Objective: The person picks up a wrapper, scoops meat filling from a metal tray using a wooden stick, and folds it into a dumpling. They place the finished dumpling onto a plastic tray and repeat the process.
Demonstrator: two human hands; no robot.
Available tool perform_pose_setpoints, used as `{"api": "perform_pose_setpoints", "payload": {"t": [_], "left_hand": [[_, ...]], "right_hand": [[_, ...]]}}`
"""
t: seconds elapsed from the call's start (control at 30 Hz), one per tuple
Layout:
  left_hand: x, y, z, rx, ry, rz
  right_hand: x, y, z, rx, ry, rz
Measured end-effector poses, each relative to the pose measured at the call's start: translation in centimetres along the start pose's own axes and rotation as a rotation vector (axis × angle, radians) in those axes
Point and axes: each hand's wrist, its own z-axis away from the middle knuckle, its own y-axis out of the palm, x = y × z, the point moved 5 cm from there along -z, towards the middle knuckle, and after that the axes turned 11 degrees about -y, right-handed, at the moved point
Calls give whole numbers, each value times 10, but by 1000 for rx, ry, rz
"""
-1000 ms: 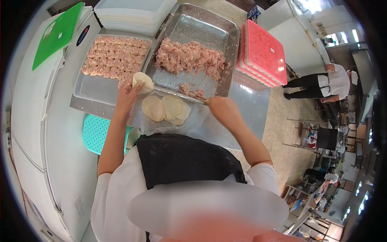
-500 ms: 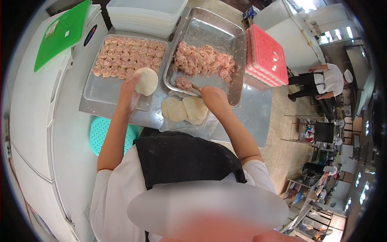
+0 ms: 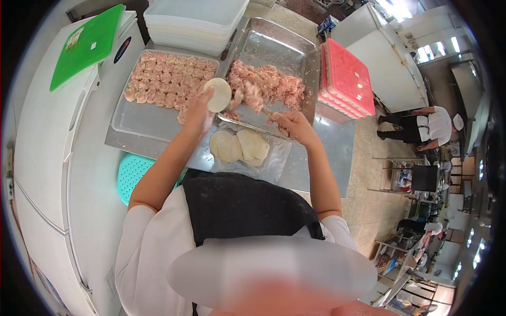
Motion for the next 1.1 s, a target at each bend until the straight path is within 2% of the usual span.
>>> {"api": "perform_pose_setpoints", "payload": {"t": [0.07, 0.13, 0.17, 0.2, 0.23, 0.27, 0.33, 0.37, 0.43, 0.47, 0.53, 0.67, 0.73, 0.87, 0.93, 0.97, 1.03, 1.1], "left_hand": [[10, 40, -1, 145, -82, 195], [10, 82, 5, 203, -102, 309], [7, 103, 9, 256, -122, 428], [0, 122, 15, 347, -55, 402], [3, 126, 9, 345, -57, 398], [7, 127, 1, 335, -80, 466], [21, 120, -8, 348, -125, 534], [31, 111, -17, 340, -117, 531], [43, 96, -32, 207, -12, 496], [47, 94, -35, 158, -1, 459], [39, 122, -14, 159, 5, 438], [42, 131, -9, 88, -31, 475], [43, 129, -9, 83, 11, 498], [38, 143, 8, 99, 29, 615], [31, 117, 5, 47, 94, 606], [25, 97, 4, 3, 144, 594], [8, 61, 9, -55, 220, 561], [-6, 31, 17, -204, 353, 297]], "right_hand": [[-1, -12, 6, -76, -5, -51], [-8, -22, 5, -239, -62, -35], [-21, -18, 3, -242, -63, -38], [-30, -14, 0, -284, -227, 132], [-28, -12, 3, -322, -390, 302], [-35, -19, 9, -322, -388, 297], [-12, -37, 23, -320, -488, 651], [1, -47, 33, -315, -496, 643], [23, -61, 53, -182, -174, 879], [18, -62, 53, -179, -180, 871], [15, -63, 50, -278, -379, 748], [8, -74, 40, -139, -435, 831], [33, -85, 54, -227, -432, 972], [-6, -73, 30, -155, -580, 892], [-17, -92, 10, -129, -647, 582], [-20, -96, 1, -116, -657, 575], [-42, -93, -21, 114, -374, 734], [-51, -70, -41, 159, -422, 765]]}}
